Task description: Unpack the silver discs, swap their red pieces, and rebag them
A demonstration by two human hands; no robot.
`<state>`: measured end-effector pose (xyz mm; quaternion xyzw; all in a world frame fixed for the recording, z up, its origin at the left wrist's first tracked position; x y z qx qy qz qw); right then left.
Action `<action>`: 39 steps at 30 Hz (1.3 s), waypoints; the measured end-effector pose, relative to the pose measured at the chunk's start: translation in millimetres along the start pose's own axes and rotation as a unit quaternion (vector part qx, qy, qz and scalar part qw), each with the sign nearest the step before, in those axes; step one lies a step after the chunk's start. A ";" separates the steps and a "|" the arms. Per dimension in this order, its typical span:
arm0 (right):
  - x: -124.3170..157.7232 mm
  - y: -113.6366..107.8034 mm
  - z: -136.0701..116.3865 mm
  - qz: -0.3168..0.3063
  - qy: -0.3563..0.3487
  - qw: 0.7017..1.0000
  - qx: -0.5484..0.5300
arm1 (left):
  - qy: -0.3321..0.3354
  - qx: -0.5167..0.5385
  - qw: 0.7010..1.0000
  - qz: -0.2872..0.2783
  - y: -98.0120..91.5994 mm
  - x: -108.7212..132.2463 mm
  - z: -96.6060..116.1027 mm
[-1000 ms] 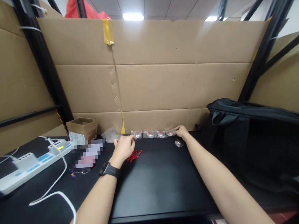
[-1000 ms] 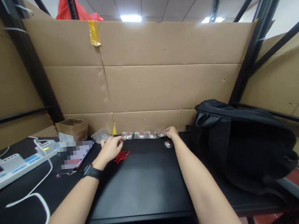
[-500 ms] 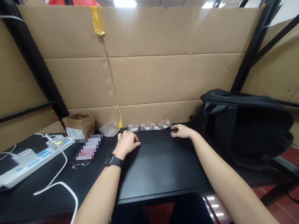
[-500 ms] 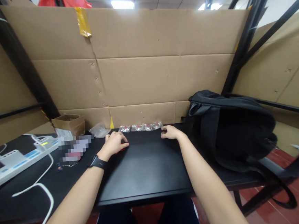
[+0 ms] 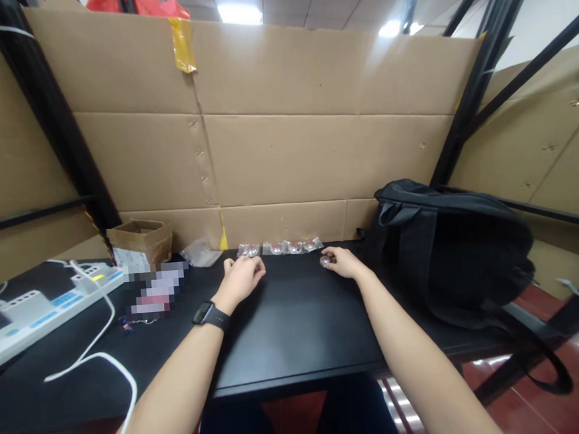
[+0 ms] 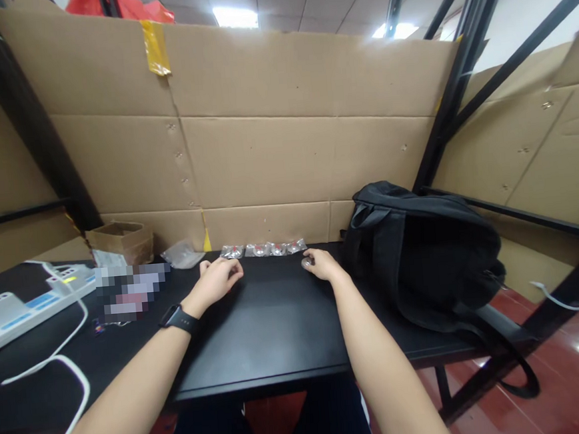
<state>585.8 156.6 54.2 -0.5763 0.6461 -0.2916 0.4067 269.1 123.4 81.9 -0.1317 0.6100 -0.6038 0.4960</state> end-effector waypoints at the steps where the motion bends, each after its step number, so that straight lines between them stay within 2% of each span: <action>1: 0.0 -0.4 0.7 0.000 0.001 1.000 -0.002 | -0.003 0.010 1.000 0.005 -1.5 -0.7 1.2; 5: 1.4 -4.7 -0.9 0.010 -0.005 1.000 -0.022 | -0.023 0.070 0.997 0.014 -5.1 -2.7 4.2; 9: 6.4 -14.7 -16.9 0.038 -0.045 0.996 -0.071 | -0.036 0.119 0.992 0.030 -7.2 -3.2 7.9; 12: 13.4 -16.7 -43.4 0.034 -0.095 0.983 -0.156 | -0.033 0.147 0.987 0.052 -9.7 -3.2 13.5; 16: 27.4 -4.2 -89.1 -0.013 -0.146 0.948 -0.282 | -0.029 0.189 0.978 0.086 -11.0 -3.9 19.5; 19: 39.1 8.3 -118.4 -0.040 -0.168 0.926 -0.337 | -0.040 0.249 0.961 0.114 -7.4 -4.7 17.3; 22: 48.8 15.1 -136.9 -0.046 -0.189 0.910 -0.366 | -0.044 0.300 0.944 0.131 -3.0 -5.6 14.1; 29: 56.2 23.6 -147.2 -0.064 -0.215 0.895 -0.385 | 0.008 0.316 0.941 0.125 2.5 -8.3 17.8; 34: 55.7 27.7 -146.8 -0.058 -0.222 0.893 -0.387 | 0.000 0.274 0.954 0.126 6.8 -8.3 14.2; 39: 54.0 29.0 -145.0 -0.061 -0.217 0.891 -0.394 | -0.001 0.229 0.962 0.145 1.7 -6.3 16.5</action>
Point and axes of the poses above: each hand's wrist, its own x-axis away from the middle knuckle, its own y-axis out of the palm, z = x × y, the point moved 6 cm from there along -x, towards the middle knuckle, and after that the axes turned 7 degrees about y, right-handed, at the moved point
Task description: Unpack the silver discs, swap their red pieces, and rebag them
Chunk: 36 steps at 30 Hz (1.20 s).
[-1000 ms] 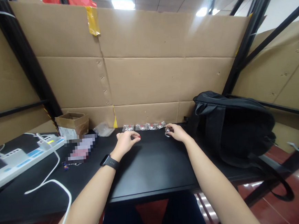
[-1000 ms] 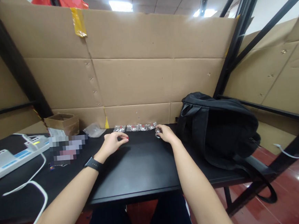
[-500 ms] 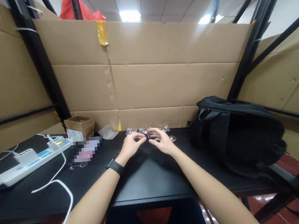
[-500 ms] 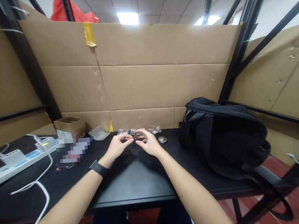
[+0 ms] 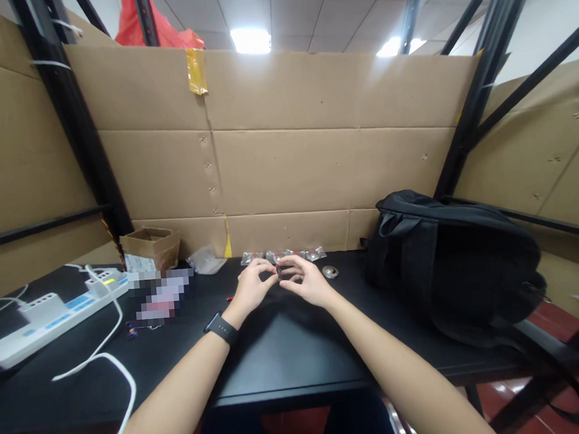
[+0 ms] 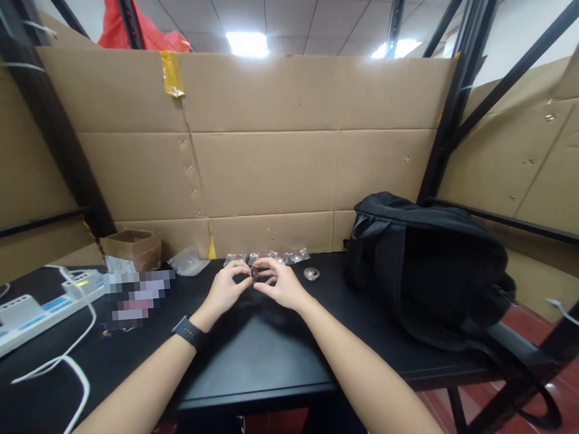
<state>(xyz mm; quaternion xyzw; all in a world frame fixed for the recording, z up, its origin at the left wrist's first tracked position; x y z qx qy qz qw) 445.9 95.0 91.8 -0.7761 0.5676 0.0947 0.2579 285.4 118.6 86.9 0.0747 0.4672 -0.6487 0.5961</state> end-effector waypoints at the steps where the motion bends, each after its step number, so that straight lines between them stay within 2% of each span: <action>1: -0.2 -0.6 0.8 0.000 0.003 1.000 -0.006 | 0.004 -0.006 1.000 0.004 -0.7 0.0 1.4; 8: -1.4 -2.0 11.2 0.017 0.046 0.997 -0.058 | 0.026 -0.010 1.000 -0.006 2.3 0.3 1.9; 15: -2.7 1.6 22.1 0.042 0.098 0.988 -0.111 | 0.026 -0.089 0.996 0.006 -3.7 2.1 12.0; 23: -4.8 -4.6 20.7 0.059 0.091 0.990 -0.094 | 0.025 -0.071 0.997 0.027 -8.1 1.3 16.3; 27: -4.6 -3.7 21.6 0.052 0.085 0.993 -0.059 | 0.039 -0.091 0.995 0.020 -8.1 2.1 22.4; 33: -3.6 -8.2 11.1 0.079 0.018 0.989 0.125 | 0.072 -0.173 0.982 -0.003 -2.5 5.2 30.1; 36: -3.5 -7.5 8.9 0.072 0.010 0.983 0.167 | 0.081 -0.182 0.980 -0.012 0.7 6.1 30.8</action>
Point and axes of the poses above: each hand's wrist, its own x-axis away from the middle knuckle, its own y-axis out of the palm, z = x × y, the point moved 6 cm from there along -x, towards the middle knuckle, and after that the axes turned 7 degrees about y, right-handed, at the moved point
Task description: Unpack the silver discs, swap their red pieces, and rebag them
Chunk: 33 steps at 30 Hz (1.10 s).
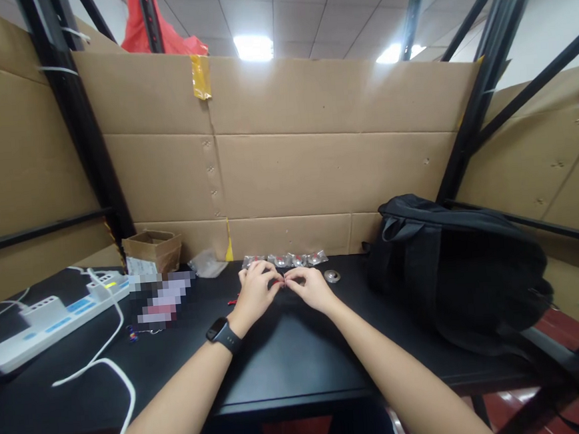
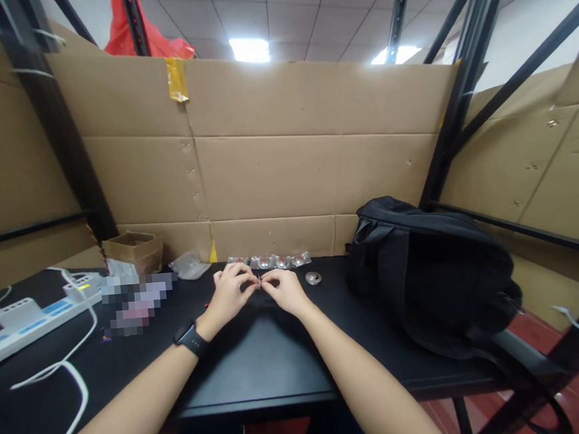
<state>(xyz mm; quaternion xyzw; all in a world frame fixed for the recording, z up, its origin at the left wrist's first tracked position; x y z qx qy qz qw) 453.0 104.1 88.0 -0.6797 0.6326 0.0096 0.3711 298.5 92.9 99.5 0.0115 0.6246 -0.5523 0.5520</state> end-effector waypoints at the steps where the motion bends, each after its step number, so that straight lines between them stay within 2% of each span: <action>1: 0.0 0.2 -0.3 -0.003 -0.001 1.000 0.005 | 0.000 0.002 1.000 -0.004 0.5 -0.1 -0.4; 6: 0.0 -3.2 -4.8 0.008 -0.024 0.999 0.035 | -0.015 0.060 0.998 -0.020 -3.5 -3.2 -9.5; 10: 2.4 -4.4 -9.4 0.000 -0.062 0.992 0.114 | 0.006 0.125 0.992 -0.018 -10.0 -5.4 -6.9; 15: 5.2 -2.5 -12.1 -0.021 -0.080 0.983 0.162 | 0.021 0.084 0.994 -0.070 -6.0 -2.3 5.8; 22: 5.6 -2.5 -18.7 -0.028 -0.092 0.984 0.152 | 0.004 0.065 0.992 -0.107 10.6 3.0 -5.4; 26: 3.6 -6.9 -12.1 -0.019 -0.088 0.981 0.170 | -0.002 0.060 0.991 -0.118 17.6 3.4 -9.8; 29: -0.8 -12.3 -2.0 0.003 -0.082 0.977 0.197 | -0.011 0.025 0.994 -0.102 9.4 2.5 -25.5; 33: -12.0 -17.8 13.9 0.036 -0.065 0.964 0.254 | -0.068 -0.041 0.994 -0.077 -14.7 5.2 -70.2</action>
Point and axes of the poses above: each hand's wrist, its own x-axis away from the middle knuckle, its own y-axis out of the palm, z = x × y, the point moved 6 cm from there along -x, towards the middle knuckle, and after that the axes turned 7 degrees about y, right-handed, at the moved point
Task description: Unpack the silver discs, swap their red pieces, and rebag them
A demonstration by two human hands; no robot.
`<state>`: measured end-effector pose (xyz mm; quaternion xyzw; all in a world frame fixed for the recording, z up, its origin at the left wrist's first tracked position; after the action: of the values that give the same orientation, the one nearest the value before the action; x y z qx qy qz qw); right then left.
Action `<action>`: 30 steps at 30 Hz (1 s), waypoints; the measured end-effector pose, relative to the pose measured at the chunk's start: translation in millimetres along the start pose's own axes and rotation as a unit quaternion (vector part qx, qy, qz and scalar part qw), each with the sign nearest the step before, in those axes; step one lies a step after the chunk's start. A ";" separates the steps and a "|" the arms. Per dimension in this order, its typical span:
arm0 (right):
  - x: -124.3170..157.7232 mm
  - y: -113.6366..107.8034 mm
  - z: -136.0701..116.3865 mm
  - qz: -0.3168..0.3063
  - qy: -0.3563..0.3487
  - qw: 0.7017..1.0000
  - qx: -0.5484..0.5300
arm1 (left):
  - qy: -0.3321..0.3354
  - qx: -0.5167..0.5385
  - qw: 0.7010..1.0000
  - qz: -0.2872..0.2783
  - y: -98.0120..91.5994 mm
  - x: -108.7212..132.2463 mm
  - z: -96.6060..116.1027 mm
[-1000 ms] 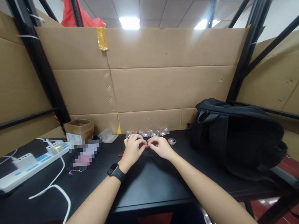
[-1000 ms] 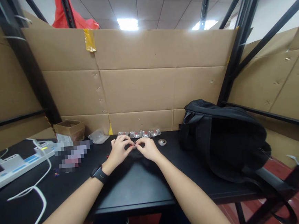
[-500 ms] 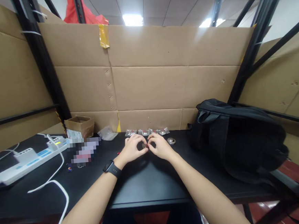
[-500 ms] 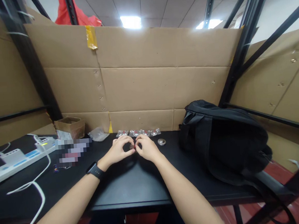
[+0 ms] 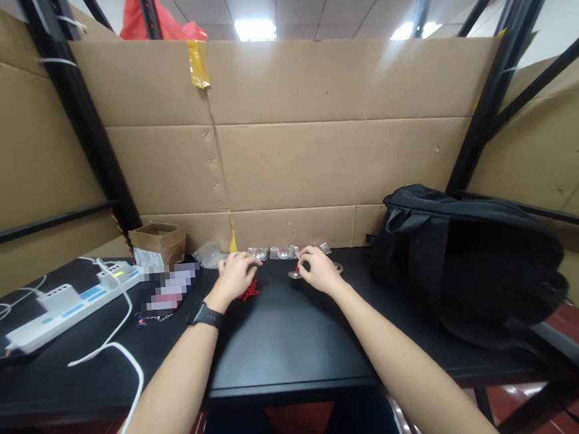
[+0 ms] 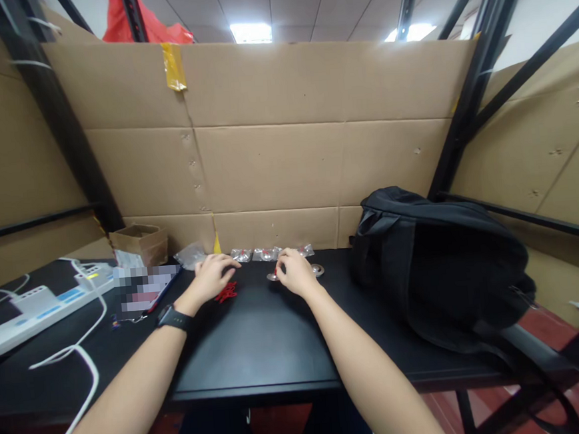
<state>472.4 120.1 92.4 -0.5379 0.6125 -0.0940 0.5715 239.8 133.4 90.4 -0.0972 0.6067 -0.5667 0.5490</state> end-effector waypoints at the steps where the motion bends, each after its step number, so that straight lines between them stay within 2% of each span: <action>1: -2.7 2.1 4.2 0.001 0.008 1.000 0.022 | -0.011 -0.003 1.000 -0.007 -3.2 0.8 -10.6; 4: -9.5 9.8 14.5 -0.006 0.032 0.996 0.086 | -0.021 0.000 0.998 -0.052 -3.6 3.4 -28.6; 8: -12.5 21.0 19.8 -0.023 0.039 0.992 0.121 | -0.016 -0.008 0.995 -0.100 8.1 4.8 -27.3; 11: -11.9 23.2 21.0 -0.032 0.042 0.992 0.113 | -0.014 -0.021 0.996 -0.086 12.6 3.7 -23.7; 14: -9.2 11.4 29.3 -0.024 0.067 0.993 0.092 | -0.007 -0.028 0.996 -0.080 14.0 2.9 -21.4; 17: -1.1 -7.8 54.4 -0.037 0.137 0.985 0.097 | 0.006 -0.021 0.997 -0.078 14.7 1.4 -16.9; 20: 12.5 -23.0 87.7 -0.079 0.212 0.968 0.106 | 0.004 -0.021 0.998 -0.067 17.1 -0.9 -12.4; 25: 27.2 -26.9 120.3 -0.135 0.257 0.954 0.072 | -0.009 -0.039 0.997 -0.069 21.5 -2.7 -8.8; 27: 27.9 -24.6 123.1 -0.138 0.262 0.953 0.067 | -0.012 -0.029 0.998 -0.060 16.1 -2.4 -6.1; 30: 27.8 -20.8 122.8 -0.137 0.279 0.947 0.079 | -0.029 0.001 1.000 0.001 -4.3 -2.4 -2.3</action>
<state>588.7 151.8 50.6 -0.5224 0.6583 -0.3656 0.4002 236.8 135.1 94.6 -0.1123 0.5900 -0.5635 0.5673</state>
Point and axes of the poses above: each hand's wrist, its own x-axis away from the middle knuckle, its own y-axis out of the palm, z = x × y, the point moved 6 cm from there along -x, towards the middle knuckle, and after that the axes turned 7 degrees about y, right-handed, at the moved point
